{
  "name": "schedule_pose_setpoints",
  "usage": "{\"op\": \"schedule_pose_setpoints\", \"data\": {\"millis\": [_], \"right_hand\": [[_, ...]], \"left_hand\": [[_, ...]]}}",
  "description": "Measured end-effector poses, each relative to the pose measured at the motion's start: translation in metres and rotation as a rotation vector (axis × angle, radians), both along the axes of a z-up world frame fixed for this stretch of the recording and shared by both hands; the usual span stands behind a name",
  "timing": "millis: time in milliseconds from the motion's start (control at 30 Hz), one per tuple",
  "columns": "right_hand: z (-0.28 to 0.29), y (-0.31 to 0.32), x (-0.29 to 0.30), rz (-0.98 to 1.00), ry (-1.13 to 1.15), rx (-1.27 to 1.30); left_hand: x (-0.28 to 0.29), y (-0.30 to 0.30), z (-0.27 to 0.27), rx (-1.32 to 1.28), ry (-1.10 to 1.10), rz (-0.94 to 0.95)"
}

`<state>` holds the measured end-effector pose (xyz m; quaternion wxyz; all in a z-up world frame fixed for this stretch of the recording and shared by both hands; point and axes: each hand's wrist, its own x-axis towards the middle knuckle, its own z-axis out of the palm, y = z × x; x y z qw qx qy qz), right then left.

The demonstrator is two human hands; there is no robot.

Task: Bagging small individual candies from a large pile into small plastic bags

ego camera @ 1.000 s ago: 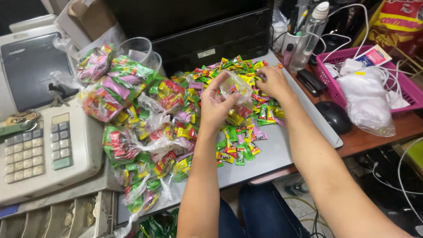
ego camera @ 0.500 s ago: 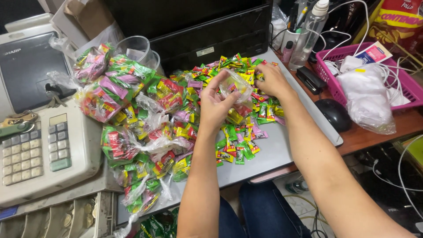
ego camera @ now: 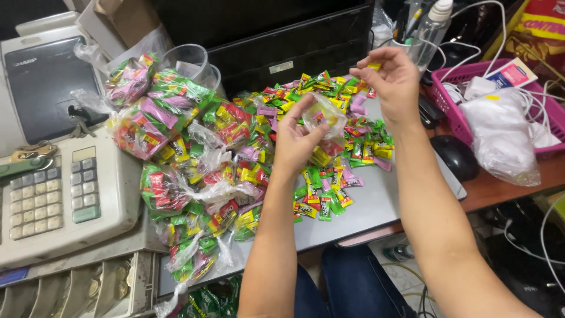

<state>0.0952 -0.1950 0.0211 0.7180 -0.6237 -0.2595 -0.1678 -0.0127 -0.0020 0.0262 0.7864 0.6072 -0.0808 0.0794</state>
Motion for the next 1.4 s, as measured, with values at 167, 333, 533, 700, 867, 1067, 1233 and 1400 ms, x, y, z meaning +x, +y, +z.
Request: {"op": "schedule_pose_setpoints", "data": {"millis": [167, 333, 533, 700, 867, 1067, 1233, 1400], "right_hand": [[0.007, 0.042, -0.032, 0.178, -0.108, 0.130], [-0.016, 0.013, 0.009, 0.051, -0.129, -0.075], [-0.082, -0.034, 0.068, -0.257, 0.278, -1.170], [-0.068, -0.018, 0.050, -0.279, 0.190, -1.173], [-0.093, -0.033, 0.072, -0.391, 0.204, -1.044], [-0.056, -0.036, 0.054, -0.411, 0.182, -0.776], [0.001, -0.010, 0.004, 0.051, 0.085, 0.124], [0.008, 0.026, -0.025, 0.143, -0.086, 0.024]], "left_hand": [[0.018, -0.001, -0.029, -0.051, -0.115, -0.007], [0.011, -0.002, -0.018, -0.070, -0.088, -0.020], [0.011, -0.003, -0.023, -0.099, -0.102, -0.032], [0.012, 0.008, -0.019, -0.313, -0.146, -0.123], [0.010, 0.013, -0.018, -0.481, -0.213, -0.102], [0.014, 0.009, -0.020, -0.380, -0.173, -0.037], [0.014, 0.011, -0.017, -0.228, -0.067, 0.001], [0.011, 0.006, -0.020, -0.229, -0.118, -0.057]]}}
